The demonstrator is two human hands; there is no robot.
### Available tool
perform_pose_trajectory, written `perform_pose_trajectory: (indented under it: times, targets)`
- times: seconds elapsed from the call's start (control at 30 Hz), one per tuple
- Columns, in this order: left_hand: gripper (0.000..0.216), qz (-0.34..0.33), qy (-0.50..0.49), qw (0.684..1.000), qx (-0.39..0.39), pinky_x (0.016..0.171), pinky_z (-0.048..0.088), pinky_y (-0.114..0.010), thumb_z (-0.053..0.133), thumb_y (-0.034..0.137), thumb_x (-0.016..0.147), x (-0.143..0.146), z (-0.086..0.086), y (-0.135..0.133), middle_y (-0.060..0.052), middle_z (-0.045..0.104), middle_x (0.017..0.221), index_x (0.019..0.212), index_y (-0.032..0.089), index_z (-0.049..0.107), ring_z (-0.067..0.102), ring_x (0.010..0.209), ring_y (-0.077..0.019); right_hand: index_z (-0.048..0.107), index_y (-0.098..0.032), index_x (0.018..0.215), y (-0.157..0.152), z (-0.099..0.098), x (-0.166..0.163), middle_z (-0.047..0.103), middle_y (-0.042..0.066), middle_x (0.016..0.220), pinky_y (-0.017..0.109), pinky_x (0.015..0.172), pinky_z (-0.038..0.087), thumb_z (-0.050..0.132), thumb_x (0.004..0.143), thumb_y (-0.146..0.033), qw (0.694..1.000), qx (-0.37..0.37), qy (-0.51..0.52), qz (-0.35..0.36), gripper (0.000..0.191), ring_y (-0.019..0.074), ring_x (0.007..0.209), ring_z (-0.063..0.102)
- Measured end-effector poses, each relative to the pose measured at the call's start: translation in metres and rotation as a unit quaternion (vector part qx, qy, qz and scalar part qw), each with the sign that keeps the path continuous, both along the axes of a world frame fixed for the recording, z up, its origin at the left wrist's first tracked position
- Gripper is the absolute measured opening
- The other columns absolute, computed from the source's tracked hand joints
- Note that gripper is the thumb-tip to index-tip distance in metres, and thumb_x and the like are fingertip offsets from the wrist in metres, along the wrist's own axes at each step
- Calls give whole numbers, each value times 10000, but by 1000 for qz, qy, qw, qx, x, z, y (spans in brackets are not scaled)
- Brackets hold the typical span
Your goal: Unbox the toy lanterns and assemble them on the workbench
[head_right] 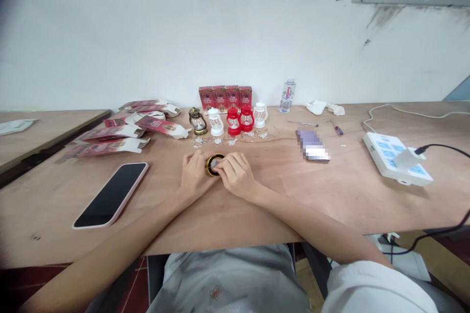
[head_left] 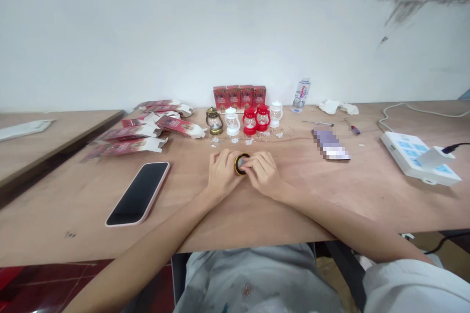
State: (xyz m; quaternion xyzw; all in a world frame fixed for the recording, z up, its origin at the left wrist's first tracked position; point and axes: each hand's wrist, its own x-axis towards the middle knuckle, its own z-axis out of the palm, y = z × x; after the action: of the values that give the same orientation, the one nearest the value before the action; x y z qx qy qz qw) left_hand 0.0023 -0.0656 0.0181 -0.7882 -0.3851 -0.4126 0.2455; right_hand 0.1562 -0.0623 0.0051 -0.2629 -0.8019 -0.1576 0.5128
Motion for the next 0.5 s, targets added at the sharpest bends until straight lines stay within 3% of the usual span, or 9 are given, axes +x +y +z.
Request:
perform_pose_trajectory:
  times: [0.23, 0.5]
  targets:
    - [156, 12, 11, 1000, -6, 732, 322, -324, 520, 283, 848, -2, -5, 6, -33, 646, 816, 958, 174, 501, 594, 731, -181, 509, -205, 790, -1, -1, -5, 618, 62, 768, 337, 690, 472, 444, 902, -142, 992, -102, 60, 35, 143, 186, 757, 530]
    - [181, 20, 21, 999, -32, 747, 314, -328, 524, 316, 854, -3, -5, 13, -44, 681, 831, 957, 172, 560, 608, 757, -187, 486, -206, 834, 6, -7, -7, 603, 69, 833, 361, 746, 474, 412, 912, -148, 986, -127, 84, 67, 122, 189, 826, 547]
